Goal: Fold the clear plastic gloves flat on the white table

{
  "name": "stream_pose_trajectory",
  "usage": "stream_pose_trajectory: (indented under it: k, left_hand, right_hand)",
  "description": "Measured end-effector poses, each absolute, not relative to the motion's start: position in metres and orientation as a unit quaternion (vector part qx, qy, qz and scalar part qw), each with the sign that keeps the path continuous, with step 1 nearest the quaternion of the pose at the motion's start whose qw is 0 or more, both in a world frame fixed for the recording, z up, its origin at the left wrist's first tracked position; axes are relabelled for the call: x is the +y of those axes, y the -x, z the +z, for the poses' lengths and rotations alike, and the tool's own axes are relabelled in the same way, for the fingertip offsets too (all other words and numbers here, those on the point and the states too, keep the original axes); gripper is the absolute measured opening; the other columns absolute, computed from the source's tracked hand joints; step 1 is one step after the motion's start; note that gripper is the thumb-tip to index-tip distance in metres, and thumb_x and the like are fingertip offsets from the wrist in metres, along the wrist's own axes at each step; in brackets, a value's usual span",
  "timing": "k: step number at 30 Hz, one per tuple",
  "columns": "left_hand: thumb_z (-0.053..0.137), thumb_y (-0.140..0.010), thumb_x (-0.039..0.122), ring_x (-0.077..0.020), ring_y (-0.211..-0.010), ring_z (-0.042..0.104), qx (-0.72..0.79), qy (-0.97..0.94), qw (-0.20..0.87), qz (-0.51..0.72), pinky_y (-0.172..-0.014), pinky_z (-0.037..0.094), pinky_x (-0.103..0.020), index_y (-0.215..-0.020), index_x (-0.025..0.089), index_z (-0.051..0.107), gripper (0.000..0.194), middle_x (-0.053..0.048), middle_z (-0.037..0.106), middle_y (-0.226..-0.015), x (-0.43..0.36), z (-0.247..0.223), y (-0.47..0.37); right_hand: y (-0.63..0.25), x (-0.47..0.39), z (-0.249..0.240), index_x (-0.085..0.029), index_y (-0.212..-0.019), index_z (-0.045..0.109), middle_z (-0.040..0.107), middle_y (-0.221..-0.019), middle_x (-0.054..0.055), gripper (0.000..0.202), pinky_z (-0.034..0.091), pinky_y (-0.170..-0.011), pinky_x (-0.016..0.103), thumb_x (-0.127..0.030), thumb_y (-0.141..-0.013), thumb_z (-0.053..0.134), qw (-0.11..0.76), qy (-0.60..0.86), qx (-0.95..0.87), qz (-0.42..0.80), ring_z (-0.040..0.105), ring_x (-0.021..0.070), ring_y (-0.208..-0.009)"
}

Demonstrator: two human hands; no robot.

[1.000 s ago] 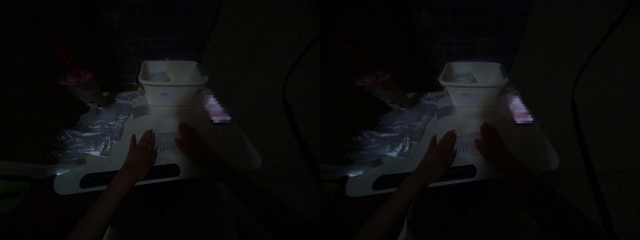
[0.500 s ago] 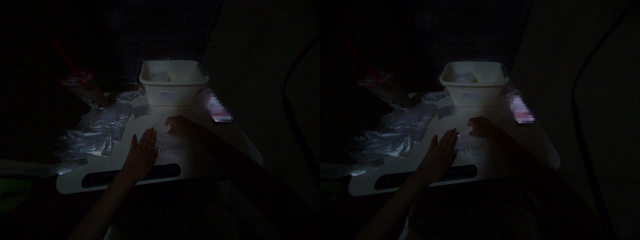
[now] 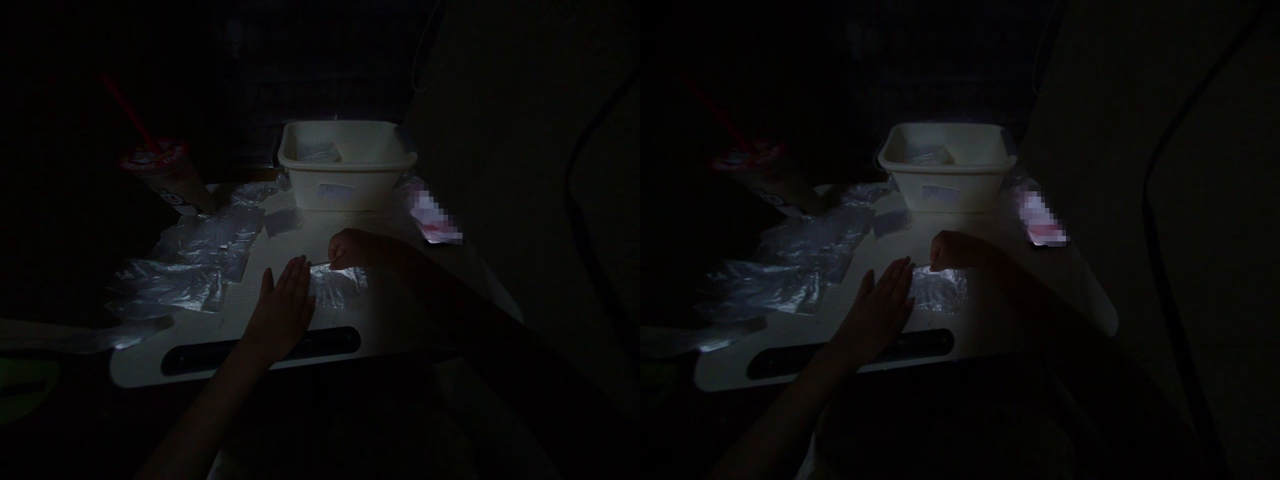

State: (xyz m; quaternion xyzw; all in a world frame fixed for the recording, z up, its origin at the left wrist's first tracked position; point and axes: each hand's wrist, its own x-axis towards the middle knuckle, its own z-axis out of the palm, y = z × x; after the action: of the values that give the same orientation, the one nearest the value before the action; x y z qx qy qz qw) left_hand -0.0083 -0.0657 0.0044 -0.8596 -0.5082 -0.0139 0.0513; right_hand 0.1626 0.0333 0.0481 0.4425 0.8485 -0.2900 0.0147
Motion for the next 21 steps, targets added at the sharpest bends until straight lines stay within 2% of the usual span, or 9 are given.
stream_pose_trajectory:
  k: [6, 14, 18, 21]
  left_hand:
    - [0.020, -0.084, 0.027, -0.0224, -0.124, 0.012, -0.505, 0.861, 0.057, -0.017, -0.096, 0.015, -0.048, -0.127, 0.007, 0.018, 0.047, -0.014, 0.018, -0.135, -0.066, 0.004, 0.009]
    - [0.022, -0.084, 0.027, -0.0230, -0.124, 0.013, -0.509, 0.859, 0.032, -0.031, -0.097, 0.012, -0.048, -0.127, 0.006, 0.019, 0.048, -0.015, 0.021, -0.134, -0.066, 0.003, 0.008]
    - [0.026, -0.084, 0.031, -0.0221, -0.122, 0.021, -0.518, 0.844, -0.072, -0.122, -0.097, 0.012, -0.048, -0.127, 0.012, 0.022, 0.047, -0.012, 0.030, -0.131, -0.064, 0.007, 0.015]
    - [0.029, -0.083, 0.034, -0.0213, -0.113, 0.037, -0.524, 0.779, -0.237, -0.248, -0.094, 0.024, -0.043, -0.122, 0.015, 0.034, 0.044, -0.011, 0.043, -0.123, -0.050, 0.017, 0.021]
  right_hand:
    - [-0.168, 0.037, 0.043, -0.013, -0.067, 0.064, 0.062, -0.061, 0.000, 0.013, 0.040, -0.051, 0.019, -0.022, -0.065, 0.054, -0.001, -0.421, 0.842, -0.337, 0.056, 0.0093, -0.057]
    - [-0.179, 0.039, 0.040, -0.013, -0.068, 0.065, 0.063, -0.060, 0.001, 0.016, 0.040, -0.051, 0.021, -0.023, -0.064, 0.052, -0.014, -0.428, 0.832, -0.353, 0.056, 0.0119, -0.058]
    - [-0.175, 0.036, 0.041, -0.010, -0.071, 0.065, 0.064, -0.067, 0.003, 0.016, 0.041, -0.055, 0.021, -0.015, -0.064, 0.051, -0.076, -0.421, 0.842, -0.329, 0.058, 0.0124, -0.062]
    - [-0.173, 0.035, 0.043, -0.010, -0.082, 0.062, 0.065, -0.070, 0.003, 0.021, 0.041, -0.057, 0.020, -0.012, -0.065, 0.050, -0.141, -0.408, 0.854, -0.290, 0.058, 0.0106, -0.062]
